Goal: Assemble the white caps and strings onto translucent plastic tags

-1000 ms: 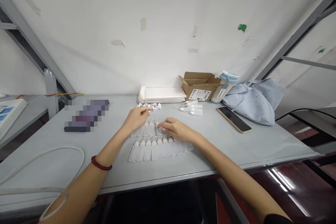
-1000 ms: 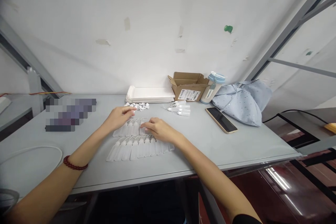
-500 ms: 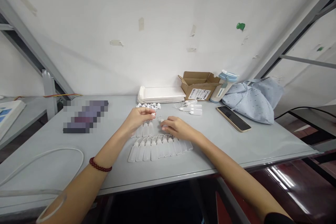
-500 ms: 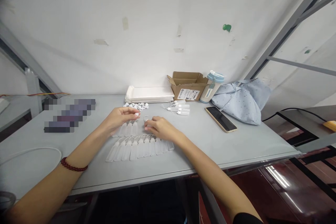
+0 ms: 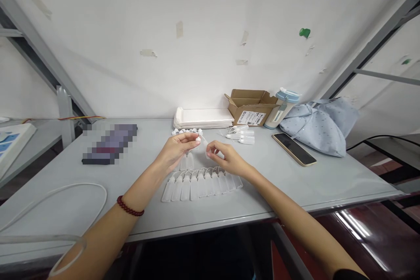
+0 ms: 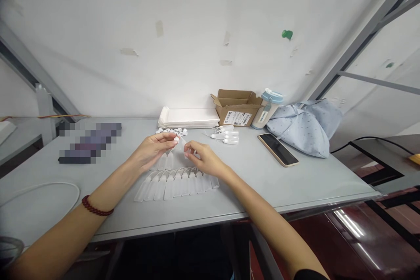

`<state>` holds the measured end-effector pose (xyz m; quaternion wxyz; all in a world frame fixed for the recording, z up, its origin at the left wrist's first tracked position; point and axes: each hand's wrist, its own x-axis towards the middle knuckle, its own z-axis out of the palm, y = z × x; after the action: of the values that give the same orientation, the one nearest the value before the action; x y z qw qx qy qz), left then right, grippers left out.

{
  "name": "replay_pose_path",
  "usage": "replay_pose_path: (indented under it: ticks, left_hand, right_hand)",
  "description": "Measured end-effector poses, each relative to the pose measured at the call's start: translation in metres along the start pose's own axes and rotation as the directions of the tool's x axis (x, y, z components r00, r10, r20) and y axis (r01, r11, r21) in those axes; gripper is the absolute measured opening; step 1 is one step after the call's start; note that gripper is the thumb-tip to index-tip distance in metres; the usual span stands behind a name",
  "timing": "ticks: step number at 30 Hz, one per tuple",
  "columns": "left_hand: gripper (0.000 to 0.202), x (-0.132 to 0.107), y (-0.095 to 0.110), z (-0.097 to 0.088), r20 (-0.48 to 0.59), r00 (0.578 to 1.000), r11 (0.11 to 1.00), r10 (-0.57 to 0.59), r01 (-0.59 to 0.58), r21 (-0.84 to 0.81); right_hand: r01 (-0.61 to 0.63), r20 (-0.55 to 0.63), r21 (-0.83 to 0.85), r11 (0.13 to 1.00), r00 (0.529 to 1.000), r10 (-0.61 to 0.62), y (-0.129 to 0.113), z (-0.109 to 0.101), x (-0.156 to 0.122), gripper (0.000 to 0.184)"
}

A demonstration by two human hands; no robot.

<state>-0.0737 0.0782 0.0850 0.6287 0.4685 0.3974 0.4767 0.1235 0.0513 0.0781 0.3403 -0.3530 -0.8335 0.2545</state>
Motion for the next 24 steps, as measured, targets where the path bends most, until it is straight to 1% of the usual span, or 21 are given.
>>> replay_pose_path:
  ticks: [3, 7, 14, 19, 24]
  left_hand:
    - [0.031, -0.0007, -0.0007, 0.0035, 0.012, 1.000, 0.997, -0.003, 0.004, -0.082]
    - [0.028, -0.0012, -0.0036, 0.0056, 0.067, 0.998, 0.993, -0.020, 0.027, -0.115]
    - [0.027, -0.0022, -0.0038, 0.0058, 0.076, 0.995, 0.987, -0.067, 0.077, -0.140]
    - [0.028, -0.0018, -0.0061, 0.0071, 0.113, 0.988, 0.979, -0.105, 0.122, -0.163]
    - [0.029, -0.0027, -0.0060, 0.0102, 0.120, 0.987, 0.980, -0.105, 0.123, -0.155]
  right_hand:
    - [-0.004, 0.024, 0.085, 0.996, 1.000, 0.002, -0.0028, 0.0009, -0.0001, 0.010]
    - [0.002, 0.037, 0.156, 0.988, 0.999, -0.008, -0.0040, 0.0019, 0.0000, 0.009]
    - [-0.017, 0.040, 0.172, 0.985, 0.999, 0.010, -0.0056, 0.0014, 0.0002, 0.009]
    - [-0.009, 0.048, 0.190, 0.982, 0.999, -0.001, -0.0061, 0.0004, 0.0004, 0.009]
    - [-0.010, 0.032, 0.219, 0.976, 0.999, 0.003, -0.0056, -0.0002, 0.0000, 0.012]
